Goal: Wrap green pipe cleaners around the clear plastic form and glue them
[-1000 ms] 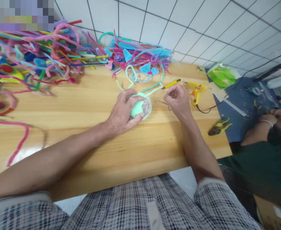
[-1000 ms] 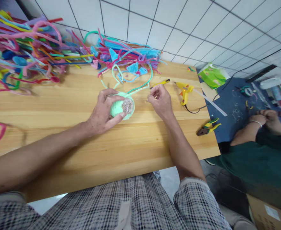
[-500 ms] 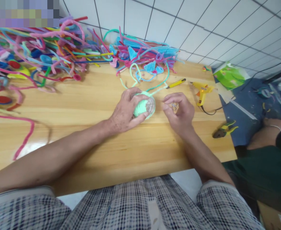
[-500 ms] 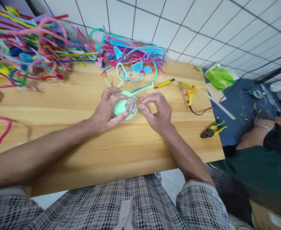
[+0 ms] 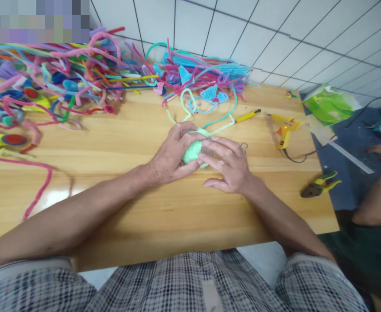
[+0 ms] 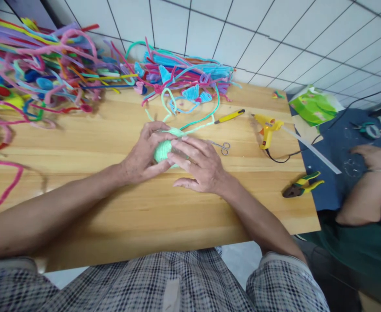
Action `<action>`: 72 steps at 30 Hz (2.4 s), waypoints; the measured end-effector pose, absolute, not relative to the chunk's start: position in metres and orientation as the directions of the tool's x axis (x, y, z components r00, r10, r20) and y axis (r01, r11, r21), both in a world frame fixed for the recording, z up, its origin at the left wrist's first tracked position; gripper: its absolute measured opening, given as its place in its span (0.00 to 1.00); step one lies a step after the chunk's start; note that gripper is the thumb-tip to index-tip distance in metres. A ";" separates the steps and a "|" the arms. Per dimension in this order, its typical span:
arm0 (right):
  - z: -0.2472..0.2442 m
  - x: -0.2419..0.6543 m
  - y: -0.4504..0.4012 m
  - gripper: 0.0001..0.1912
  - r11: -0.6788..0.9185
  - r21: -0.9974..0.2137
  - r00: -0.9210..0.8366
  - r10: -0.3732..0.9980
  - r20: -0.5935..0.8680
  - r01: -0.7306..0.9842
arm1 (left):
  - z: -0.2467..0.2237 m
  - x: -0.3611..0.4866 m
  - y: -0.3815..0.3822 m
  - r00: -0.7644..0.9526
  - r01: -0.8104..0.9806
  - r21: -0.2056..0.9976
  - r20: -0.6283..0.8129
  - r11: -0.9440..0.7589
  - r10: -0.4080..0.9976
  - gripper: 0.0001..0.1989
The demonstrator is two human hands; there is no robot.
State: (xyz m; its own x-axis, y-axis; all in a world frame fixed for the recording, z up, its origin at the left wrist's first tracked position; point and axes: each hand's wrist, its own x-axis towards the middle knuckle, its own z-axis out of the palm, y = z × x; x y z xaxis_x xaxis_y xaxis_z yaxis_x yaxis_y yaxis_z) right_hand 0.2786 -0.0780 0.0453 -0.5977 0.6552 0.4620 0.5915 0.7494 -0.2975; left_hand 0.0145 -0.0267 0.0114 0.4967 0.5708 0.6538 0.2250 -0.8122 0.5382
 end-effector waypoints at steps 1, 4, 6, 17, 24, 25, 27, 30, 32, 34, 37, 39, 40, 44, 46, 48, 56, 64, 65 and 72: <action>0.045 0.279 -0.078 0.34 0.765 -0.286 -0.602 0.635 0.484 0.576 | 0.012 0.014 -0.027 0.492 0.217 0.540 0.659 -0.813 0.569 0.26; 0.043 0.279 -0.079 0.34 0.774 -0.278 -0.617 0.625 0.478 0.568 | 0.012 0.013 -0.027 0.492 0.201 0.530 0.673 -0.824 0.552 0.25; 0.043 0.279 -0.079 0.34 0.762 -0.289 -0.622 0.643 0.447 0.580 | 0.014 0.012 -0.026 0.511 0.204 0.523 0.664 -0.828 0.546 0.26; 0.045 0.274 -0.078 0.33 0.826 -0.156 -0.635 0.524 0.568 0.542 | 0.021 0.010 -0.029 0.532 0.203 0.534 0.643 -0.821 0.550 0.26; 0.044 0.270 -0.075 0.34 0.864 -0.100 -0.622 0.431 0.654 0.494 | 0.019 0.011 -0.028 0.524 0.187 0.528 0.659 -0.828 0.539 0.26; 0.044 0.269 -0.075 0.34 0.864 -0.098 -0.619 0.429 0.658 0.494 | 0.019 0.011 -0.028 0.519 0.187 0.532 0.660 -0.826 0.543 0.26; 0.043 0.269 -0.075 0.34 0.861 -0.094 -0.615 0.428 0.662 0.499 | 0.018 0.011 -0.028 0.515 0.181 0.538 0.661 -0.823 0.545 0.26; 0.043 0.269 -0.075 0.33 0.856 -0.094 -0.613 0.436 0.659 0.508 | 0.018 0.011 -0.027 0.513 0.162 0.534 0.672 -0.830 0.533 0.27; 0.042 0.269 -0.075 0.33 0.854 -0.098 -0.612 0.442 0.656 0.511 | 0.018 0.011 -0.027 0.513 0.156 0.536 0.674 -0.830 0.532 0.27; 0.041 0.270 -0.075 0.33 0.854 -0.096 -0.615 0.441 0.654 0.511 | 0.018 0.011 -0.026 0.514 0.161 0.539 0.669 -0.827 0.536 0.27; 0.040 0.270 -0.075 0.34 0.861 -0.116 -0.613 0.441 0.655 0.496 | 0.019 0.010 -0.026 0.525 0.177 0.520 0.668 -0.836 0.527 0.26; 0.039 0.271 -0.075 0.35 0.862 -0.150 -0.607 0.454 0.652 0.483 | 0.020 0.010 -0.026 0.536 0.191 0.515 0.658 -0.836 0.528 0.26; 0.039 0.271 -0.075 0.36 0.862 -0.166 -0.607 0.462 0.647 0.479 | 0.020 0.010 -0.026 0.541 0.196 0.517 0.652 -0.833 0.532 0.26; 0.039 0.272 -0.076 0.36 0.856 -0.185 -0.618 0.482 0.621 0.482 | 0.019 0.010 -0.026 0.538 0.188 0.517 0.657 -0.835 0.527 0.26; 0.040 0.272 -0.077 0.36 0.856 -0.186 -0.621 0.485 0.617 0.483 | 0.019 0.010 -0.025 0.535 0.187 0.508 0.665 -0.841 0.521 0.26; 0.041 0.271 -0.077 0.37 0.856 -0.196 -0.619 0.487 0.617 0.478 | 0.019 0.010 -0.025 0.536 0.195 0.501 0.665 -0.843 0.519 0.26; 0.042 0.271 -0.076 0.43 0.864 -0.215 -0.612 0.479 0.629 0.455 | 0.021 0.009 -0.026 0.547 0.205 0.502 0.653 -0.840 0.524 0.26; 0.042 0.268 -0.076 0.49 0.858 -0.191 -0.607 0.479 0.634 0.478 | 0.020 0.010 -0.025 0.541 0.190 0.514 0.656 -0.837 0.526 0.27; 0.041 0.268 -0.076 0.49 0.856 -0.191 -0.605 0.481 0.634 0.480 | 0.021 0.010 -0.025 0.545 0.194 0.514 0.652 -0.835 0.528 0.27; 0.041 0.267 -0.078 0.56 0.836 -0.281 -0.572 0.533 0.624 0.472 | 0.020 0.009 -0.025 0.549 0.203 0.505 0.651 -0.839 0.524 0.27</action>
State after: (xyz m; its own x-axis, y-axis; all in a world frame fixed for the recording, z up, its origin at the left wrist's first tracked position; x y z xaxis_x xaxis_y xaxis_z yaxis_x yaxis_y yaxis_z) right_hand 0.2674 -0.0779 0.0407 -0.5719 0.5328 0.6237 0.4724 0.8355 -0.2806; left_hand 0.0091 -0.0254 0.0199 0.5488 0.5245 0.6510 0.2029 -0.8390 0.5049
